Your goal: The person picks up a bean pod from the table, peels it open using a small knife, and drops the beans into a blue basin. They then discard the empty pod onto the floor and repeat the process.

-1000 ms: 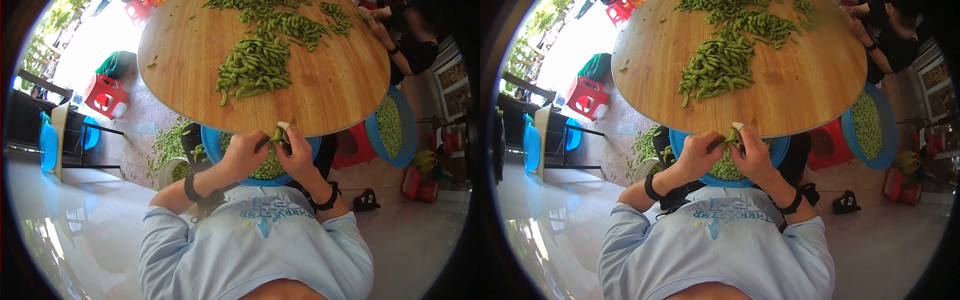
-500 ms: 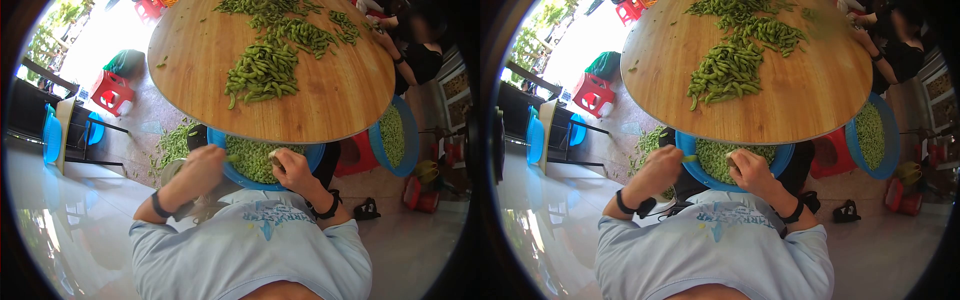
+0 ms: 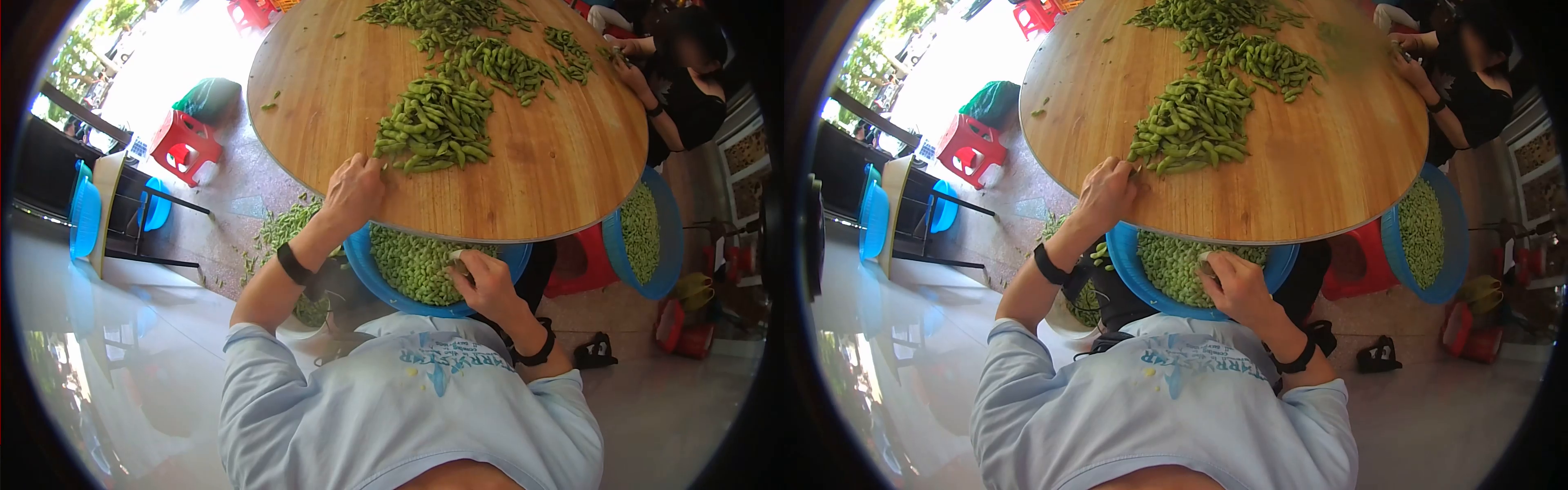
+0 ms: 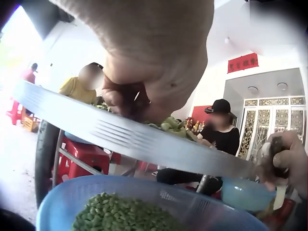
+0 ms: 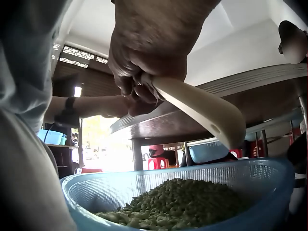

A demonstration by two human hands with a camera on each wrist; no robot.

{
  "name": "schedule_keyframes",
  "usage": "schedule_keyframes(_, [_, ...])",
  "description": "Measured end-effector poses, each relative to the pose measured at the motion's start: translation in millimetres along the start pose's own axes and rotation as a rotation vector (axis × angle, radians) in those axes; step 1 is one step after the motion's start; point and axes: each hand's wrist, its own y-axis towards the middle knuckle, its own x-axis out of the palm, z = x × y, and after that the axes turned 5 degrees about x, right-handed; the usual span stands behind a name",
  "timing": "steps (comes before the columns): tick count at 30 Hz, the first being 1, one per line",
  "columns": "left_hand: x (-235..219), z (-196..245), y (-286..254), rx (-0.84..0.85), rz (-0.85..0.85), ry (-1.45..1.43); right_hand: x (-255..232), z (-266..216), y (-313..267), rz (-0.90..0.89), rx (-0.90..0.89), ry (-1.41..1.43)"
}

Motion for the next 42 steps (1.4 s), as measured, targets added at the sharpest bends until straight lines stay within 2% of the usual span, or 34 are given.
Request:
schedule_keyframes(4, [-42, -17, -28, 0.050, -0.037, 0.069, -6, 4, -3, 0.002, 0.065, 0.074])
schedule_keyframes(6, [-61, -29, -40, -0.233, -0.358, 0.371, -6, 3, -3, 0.001, 0.102, 0.103])
schedule_keyframes(7, [-62, -29, -39, -0.233, -0.362, 0.375, -7, 1, -1, -0.006, 0.101, 0.127])
schedule_keyframes(9, [-67, -34, -34, -0.085, -0.146, 0.465, -5, -2, 3, -0.014, 0.091, 0.154])
schedule_keyframes(10, [-64, -32, -25, -0.087, -0.142, 0.469, -3, -4, 5, -0.030, 0.089, 0.202])
schedule_keyframes(12, [-45, -16, 3, 0.077, 0.047, -0.045, -1, -8, 8, -0.043, 0.087, 0.243])
schedule_keyframes(14, [-26, -1, 26, 0.044, 0.010, -0.171, -2, -10, 11, -0.071, 0.070, 0.233])
schedule_keyframes(16, [-9, 8, 42, 0.000, -0.001, -0.192, -2, -6, 8, -0.047, 0.080, 0.241])
schedule_keyframes(20, [3, 7, 39, -0.099, -0.024, -0.135, -8, 0, 2, 0.006, 0.116, 0.248])
schedule_keyframes(24, [-1, -9, 23, -0.063, 0.056, -0.084, -7, 0, 1, -0.004, 0.121, 0.253])
schedule_keyframes(26, [-9, -15, 16, -0.253, 0.077, -0.298, -5, -2, 2, -0.017, 0.177, 0.278])
schedule_keyframes(27, [-12, -18, 11, -0.248, 0.077, -0.294, -4, -2, 4, -0.011, 0.175, 0.280])
schedule_keyframes(29, [-12, -17, -2, -0.478, 0.021, -1.099, -3, -3, 8, -0.075, 0.279, 0.460])
schedule_keyframes(30, [-15, -8, -8, -0.475, 0.008, -1.100, -3, -7, 11, -0.067, 0.288, 0.462])
schedule_keyframes(32, [-23, 24, -18, -0.518, -0.053, -1.504, -4, -18, 22, -0.149, 0.504, 0.957])
schedule_keyframes(36, [-22, 62, -30, -0.447, -0.096, -1.650, 2, -22, 32, -0.176, 0.543, 1.135])
schedule_keyframes(38, [-19, 70, -32, -0.384, -0.102, -1.585, 2, -26, 34, -0.130, 0.607, 1.320])
schedule_keyframes(39, [-16, 71, -34, -0.367, -0.138, -1.561, 2, -24, 33, -0.128, 0.614, 1.317])
schedule_keyframes(41, [-12, 69, -36, -0.360, -0.152, -1.527, 4, -18, 31, -0.183, 0.643, 1.492])
schedule_keyframes(42, [-11, 69, -38, -0.351, -0.163, -1.488, 4, -17, 30, -0.183, 0.649, 1.494])
